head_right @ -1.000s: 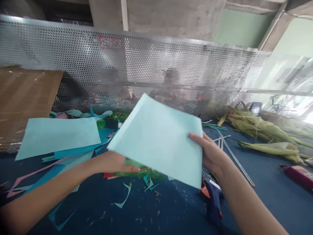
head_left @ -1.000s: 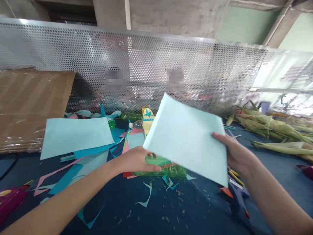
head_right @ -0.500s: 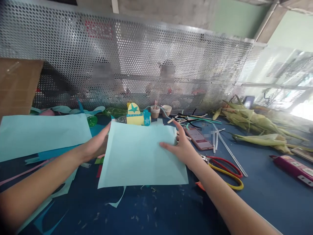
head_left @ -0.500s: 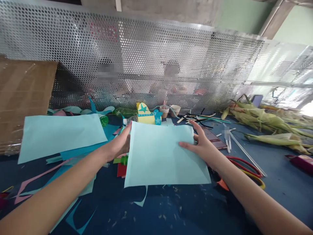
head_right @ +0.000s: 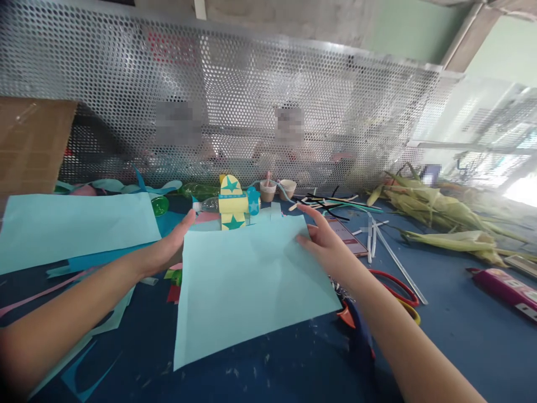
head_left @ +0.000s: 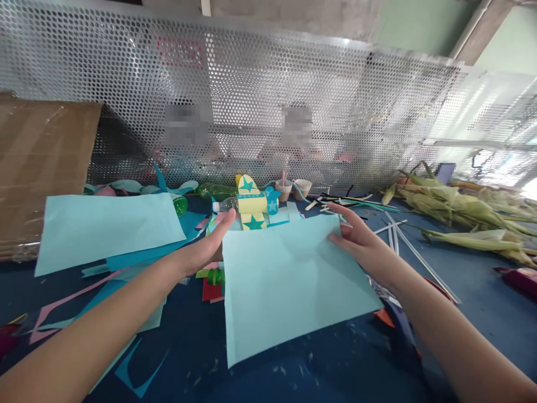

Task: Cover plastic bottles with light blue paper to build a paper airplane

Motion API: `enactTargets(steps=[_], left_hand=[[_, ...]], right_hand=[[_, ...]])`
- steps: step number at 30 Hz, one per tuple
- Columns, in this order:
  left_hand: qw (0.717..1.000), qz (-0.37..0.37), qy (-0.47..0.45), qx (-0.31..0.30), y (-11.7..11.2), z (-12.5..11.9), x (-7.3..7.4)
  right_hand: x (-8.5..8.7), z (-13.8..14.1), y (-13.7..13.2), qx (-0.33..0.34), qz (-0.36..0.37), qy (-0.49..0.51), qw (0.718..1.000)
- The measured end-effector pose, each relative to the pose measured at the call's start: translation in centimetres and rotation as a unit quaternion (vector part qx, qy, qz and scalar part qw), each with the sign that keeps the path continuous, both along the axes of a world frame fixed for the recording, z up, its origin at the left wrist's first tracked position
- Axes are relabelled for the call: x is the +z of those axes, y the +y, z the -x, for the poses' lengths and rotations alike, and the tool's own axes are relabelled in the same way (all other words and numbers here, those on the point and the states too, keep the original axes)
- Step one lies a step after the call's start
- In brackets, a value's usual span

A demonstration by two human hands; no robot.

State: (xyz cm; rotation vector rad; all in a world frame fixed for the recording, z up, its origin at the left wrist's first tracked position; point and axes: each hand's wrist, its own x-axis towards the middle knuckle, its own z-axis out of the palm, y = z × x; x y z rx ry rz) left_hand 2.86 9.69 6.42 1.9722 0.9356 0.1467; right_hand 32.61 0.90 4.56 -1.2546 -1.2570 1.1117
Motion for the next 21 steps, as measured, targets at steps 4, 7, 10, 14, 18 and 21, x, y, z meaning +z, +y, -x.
enactTargets(steps=[4,7,10,14,18,21], left_hand=[[0.987,0.148,-0.063,0.014,0.1,0.2,0.1],[0.991,0.123,-0.058,-0.018,0.3,0.3,0.2],[0.998,0.049,-0.008,-0.045,-0.2,0.1,0.3],[0.997,0.007,0.0,-0.073,-0.9,-0.4,0.2],[0.996,-0.045,0.019,-0.071,-0.7,-0.6,0.0],[0.991,-0.112,0.044,-0.051,-0.3,-0.5,-0.2]], right_hand=[[0.8,-0.2,-0.6,-0.002,0.031,-0.011,0.999],[1.4,-0.2,-1.0,-0.017,0.04,-0.029,0.999],[1.7,-0.1,-0.7,0.014,-0.011,-0.104,0.994],[2.1,-0.1,0.5,0.041,-0.018,-0.197,0.979],[3.8,0.5,2.4,0.058,-0.03,-0.305,0.95],[4.9,1.9,4.1,0.157,-0.02,-0.45,0.879]])
